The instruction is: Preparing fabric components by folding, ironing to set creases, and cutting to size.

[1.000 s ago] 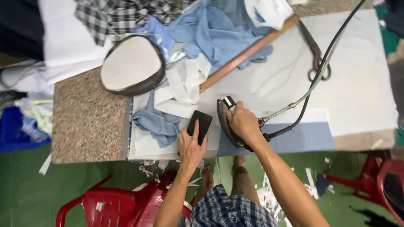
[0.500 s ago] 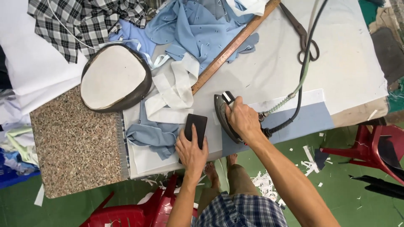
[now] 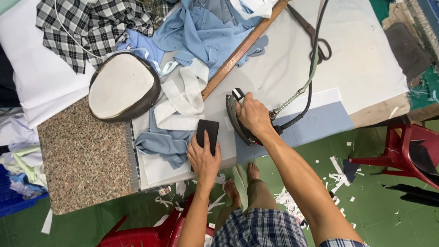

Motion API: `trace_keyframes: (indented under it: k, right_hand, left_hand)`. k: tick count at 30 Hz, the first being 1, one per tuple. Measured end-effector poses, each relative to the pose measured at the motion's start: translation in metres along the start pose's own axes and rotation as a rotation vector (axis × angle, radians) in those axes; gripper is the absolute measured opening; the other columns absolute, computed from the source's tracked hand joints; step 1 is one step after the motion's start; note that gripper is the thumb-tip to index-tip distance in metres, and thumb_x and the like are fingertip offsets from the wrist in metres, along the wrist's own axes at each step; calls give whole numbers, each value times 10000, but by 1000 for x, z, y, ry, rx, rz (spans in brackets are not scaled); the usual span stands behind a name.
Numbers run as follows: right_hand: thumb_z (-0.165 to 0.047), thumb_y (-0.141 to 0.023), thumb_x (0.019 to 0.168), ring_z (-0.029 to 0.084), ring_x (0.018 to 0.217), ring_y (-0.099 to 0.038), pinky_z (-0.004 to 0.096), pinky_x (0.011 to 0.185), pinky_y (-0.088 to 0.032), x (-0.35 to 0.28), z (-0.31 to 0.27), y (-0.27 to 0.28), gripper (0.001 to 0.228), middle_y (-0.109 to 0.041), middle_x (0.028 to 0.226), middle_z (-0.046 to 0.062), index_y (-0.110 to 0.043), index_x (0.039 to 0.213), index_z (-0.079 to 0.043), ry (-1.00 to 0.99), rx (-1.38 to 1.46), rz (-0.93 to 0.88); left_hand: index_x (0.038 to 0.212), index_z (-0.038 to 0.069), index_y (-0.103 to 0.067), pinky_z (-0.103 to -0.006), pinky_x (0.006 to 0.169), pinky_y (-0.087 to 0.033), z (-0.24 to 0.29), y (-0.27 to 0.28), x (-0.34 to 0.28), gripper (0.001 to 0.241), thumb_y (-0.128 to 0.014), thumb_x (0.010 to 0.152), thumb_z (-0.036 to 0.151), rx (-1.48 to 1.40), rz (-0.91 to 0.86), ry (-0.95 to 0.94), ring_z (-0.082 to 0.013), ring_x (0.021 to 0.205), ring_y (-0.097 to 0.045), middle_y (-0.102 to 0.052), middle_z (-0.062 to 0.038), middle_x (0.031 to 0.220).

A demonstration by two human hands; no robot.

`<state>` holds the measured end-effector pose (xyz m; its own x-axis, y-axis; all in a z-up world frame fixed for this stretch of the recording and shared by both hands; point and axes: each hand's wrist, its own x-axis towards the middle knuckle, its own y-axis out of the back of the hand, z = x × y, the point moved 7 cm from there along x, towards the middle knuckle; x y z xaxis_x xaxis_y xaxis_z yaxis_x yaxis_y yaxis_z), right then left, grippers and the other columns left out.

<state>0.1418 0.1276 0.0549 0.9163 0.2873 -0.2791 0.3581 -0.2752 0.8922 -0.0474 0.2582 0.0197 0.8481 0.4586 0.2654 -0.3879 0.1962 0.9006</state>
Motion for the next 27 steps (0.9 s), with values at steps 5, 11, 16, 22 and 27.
trace_keyframes:
  k: [5, 11, 16, 22, 27]
  right_hand:
    - [-434, -468, 1016, 483, 813, -738, 582, 693, -589, -16, 12, -10, 408, -688, 803, 283, -491, 989, -28, -27, 17, 13]
    - [-417, -464, 1028, 474, 818, -741, 567, 710, -598, -40, -3, 12, 391, -696, 816, 291, -497, 1005, -28, -85, 15, -29]
    - [-432, -442, 1036, 481, 800, -740, 576, 700, -596, -34, 3, 3, 409, -696, 806, 297, -496, 1003, -29, -107, 11, -32]
    - [-442, -442, 1032, 497, 821, -735, 599, 732, -587, -29, 0, 7, 412, -703, 822, 304, -492, 1017, -33, -135, 20, -53]
    - [-445, -442, 1030, 505, 833, -732, 609, 742, -582, -24, -1, 8, 405, -704, 834, 304, -485, 1026, -42, -139, 38, -73]
  left_hand:
    - [1405, 155, -626, -461, 892, -406, 0, 1, 0, 504, -623, 979, 425, -27, 0, 8, -373, 1238, -502, -528, -215, 1385]
    - [1385, 171, -644, -453, 853, -406, -1, -1, -1, 507, -660, 947, 425, -14, 39, 5, -377, 1215, -511, -538, -205, 1366]
    - [1400, 172, -637, -443, 873, -398, 0, -2, -1, 510, -651, 960, 429, -8, 31, -2, -366, 1220, -504, -534, -206, 1373]
    - [1404, 173, -636, -447, 898, -391, 0, -3, -1, 508, -647, 964, 428, -15, 44, -5, -372, 1228, -497, -532, -210, 1373]
    - [1408, 185, -631, -454, 910, -393, -2, -7, -3, 523, -656, 952, 440, 13, 52, -6, -371, 1239, -491, -528, -204, 1385]
